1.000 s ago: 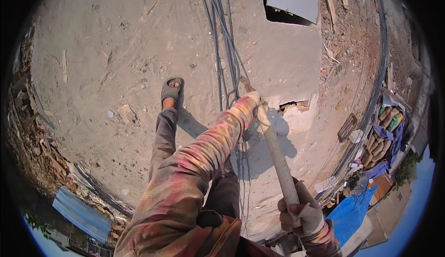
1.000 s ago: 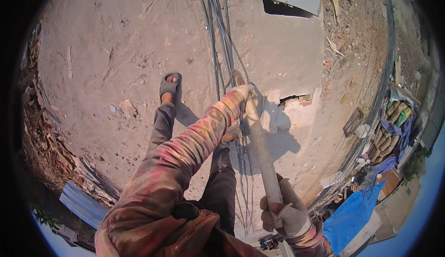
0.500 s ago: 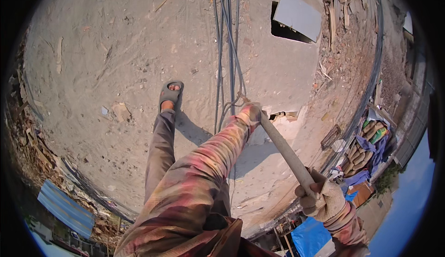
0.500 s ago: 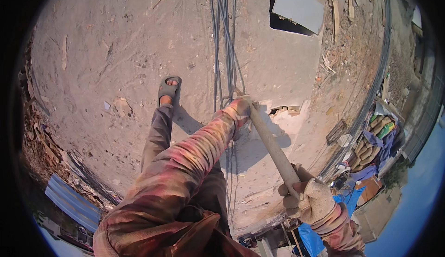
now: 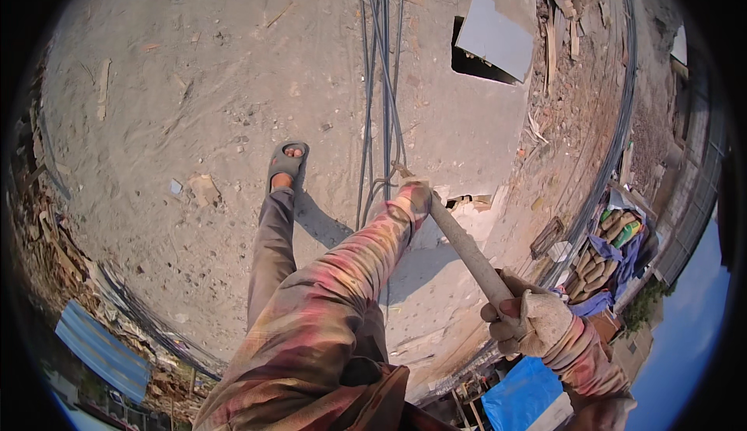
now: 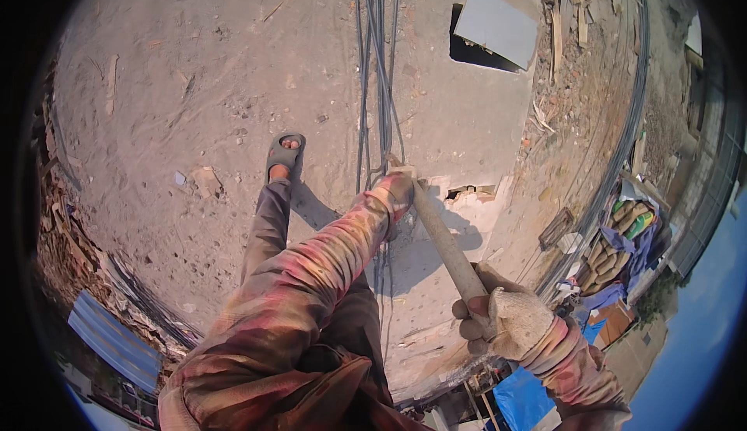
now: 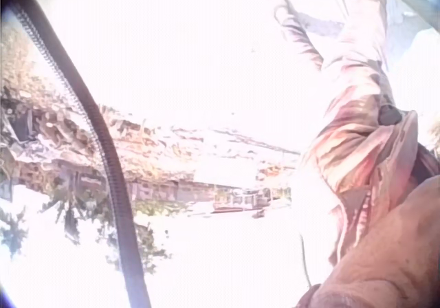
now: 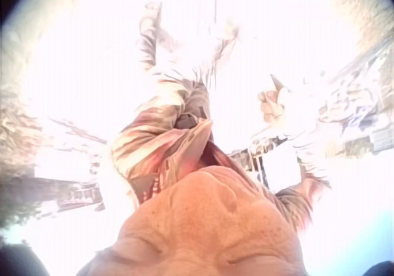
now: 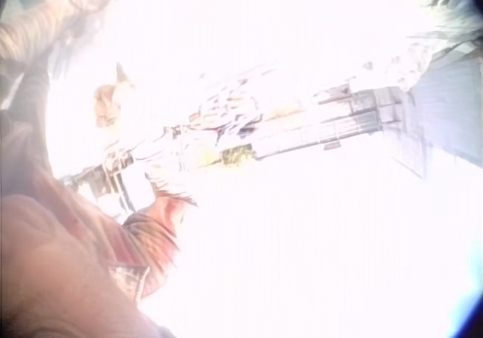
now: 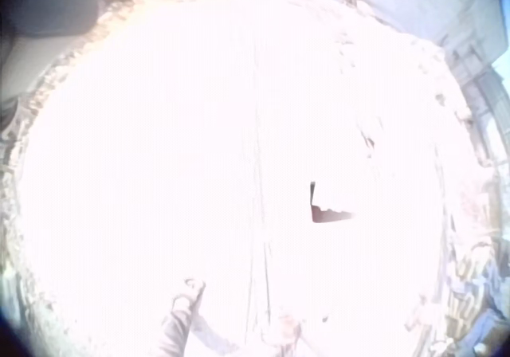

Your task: The person bends long pieces of metal rebar using a long-handled bending tool by hand on a construction site.

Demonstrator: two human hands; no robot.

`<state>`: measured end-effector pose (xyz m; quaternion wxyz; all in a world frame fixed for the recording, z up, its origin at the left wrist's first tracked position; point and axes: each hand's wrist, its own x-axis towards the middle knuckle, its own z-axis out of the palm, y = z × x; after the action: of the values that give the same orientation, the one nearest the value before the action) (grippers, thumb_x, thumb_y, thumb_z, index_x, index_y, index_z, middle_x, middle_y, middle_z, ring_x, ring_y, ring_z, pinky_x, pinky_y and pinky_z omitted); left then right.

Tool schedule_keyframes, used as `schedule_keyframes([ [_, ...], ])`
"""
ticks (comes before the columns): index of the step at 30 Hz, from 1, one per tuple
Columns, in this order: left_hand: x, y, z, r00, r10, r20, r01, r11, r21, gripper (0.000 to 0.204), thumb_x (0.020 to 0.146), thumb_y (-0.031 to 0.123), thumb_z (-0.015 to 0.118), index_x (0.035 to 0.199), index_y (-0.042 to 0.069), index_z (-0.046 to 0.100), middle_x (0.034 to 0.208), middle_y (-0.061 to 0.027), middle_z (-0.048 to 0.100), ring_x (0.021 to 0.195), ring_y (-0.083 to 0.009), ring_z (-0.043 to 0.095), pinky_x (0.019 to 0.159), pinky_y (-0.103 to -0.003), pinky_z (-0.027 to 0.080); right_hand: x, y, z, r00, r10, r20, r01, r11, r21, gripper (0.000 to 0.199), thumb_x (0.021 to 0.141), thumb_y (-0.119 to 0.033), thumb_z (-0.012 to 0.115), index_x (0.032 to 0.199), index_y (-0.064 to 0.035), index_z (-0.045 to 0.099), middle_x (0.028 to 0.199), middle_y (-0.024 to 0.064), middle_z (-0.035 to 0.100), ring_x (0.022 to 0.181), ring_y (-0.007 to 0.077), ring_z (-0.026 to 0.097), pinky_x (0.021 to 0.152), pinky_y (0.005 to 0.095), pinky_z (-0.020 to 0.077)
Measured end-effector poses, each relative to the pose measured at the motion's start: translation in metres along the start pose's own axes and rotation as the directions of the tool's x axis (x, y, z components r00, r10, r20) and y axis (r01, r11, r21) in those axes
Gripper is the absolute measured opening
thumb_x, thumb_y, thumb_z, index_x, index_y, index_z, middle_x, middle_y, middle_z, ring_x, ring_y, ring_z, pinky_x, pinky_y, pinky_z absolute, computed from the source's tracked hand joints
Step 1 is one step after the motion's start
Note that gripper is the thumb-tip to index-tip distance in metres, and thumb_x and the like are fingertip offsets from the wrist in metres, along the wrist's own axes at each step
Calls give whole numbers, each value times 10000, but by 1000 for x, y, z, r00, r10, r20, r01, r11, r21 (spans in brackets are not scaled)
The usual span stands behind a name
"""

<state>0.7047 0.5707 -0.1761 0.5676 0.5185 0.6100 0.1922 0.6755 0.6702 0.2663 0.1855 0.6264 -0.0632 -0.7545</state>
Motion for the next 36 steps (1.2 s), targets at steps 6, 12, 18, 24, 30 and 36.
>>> schedule_keyframes([
  [6, -60, 90, -62, 942, -154, 300, 204, -445, -872, 214, 745, 181, 712, 842, 6, 636, 707, -111, 631, 652, -231, 633, 595, -367, 515, 0, -17, 5, 981, 1, -193, -47, 972, -232, 657, 882, -126, 610, 1441, -135, 266, 938, 148, 550, 658, 227, 569, 555, 391, 473],
  [12, -100, 218, -87, 967, -110, 231, 131, -564, -815, 124, 811, 158, 644, 751, 51, 626, 753, -87, 620, 590, -212, 596, 574, -356, 487, 11, -33, 3, 897, -169, -408, -156, 743, -650, 359, 891, -159, 607, 1198, -97, 433, 737, 97, 522, 523, 209, 532, 386, 362, 397],
  [18, -127, 198, -45, 993, -115, 40, -4, -365, -931, 117, 787, 161, 659, 769, 47, 638, 750, -81, 623, 604, -208, 592, 586, -347, 484, 32, 17, -23, 865, -375, -333, -29, 625, -780, 349, 821, -46, 516, 1162, -57, 444, 695, 59, 481, 504, 177, 507, 356, 324, 364],
  [24, -131, 180, 9, 986, -128, -107, -124, -135, -983, 124, 763, 164, 674, 787, 44, 650, 747, -76, 626, 617, -203, 588, 597, -338, 480, 35, 47, -60, 880, -420, -222, 155, 694, -703, 508, 803, -22, 510, 1298, -26, 394, 695, 69, 496, 482, 176, 495, 367, 325, 376],
  [30, -131, 191, -2, 929, -106, -354, -306, 316, -898, 144, 740, 167, 688, 804, 41, 661, 744, -70, 628, 631, -199, 584, 608, -328, 477, 32, 42, -62, 870, -434, -233, 93, 609, -787, 309, 854, -120, 545, 1141, -19, 494, 637, 44, 495, 464, 160, 482, 382, 313, 372],
  [36, -105, 215, -68, 946, -323, -33, 144, 510, -848, 306, 849, 277, 579, 1002, 31, 677, 936, -105, 687, 844, -269, 654, 716, -402, 516, 24, -9, -66, 889, -395, -233, -23, 468, -883, 394, 879, -496, 626, 971, -115, 588, 591, 4, 487, 464, 126, 473, 374, 306, 330],
])
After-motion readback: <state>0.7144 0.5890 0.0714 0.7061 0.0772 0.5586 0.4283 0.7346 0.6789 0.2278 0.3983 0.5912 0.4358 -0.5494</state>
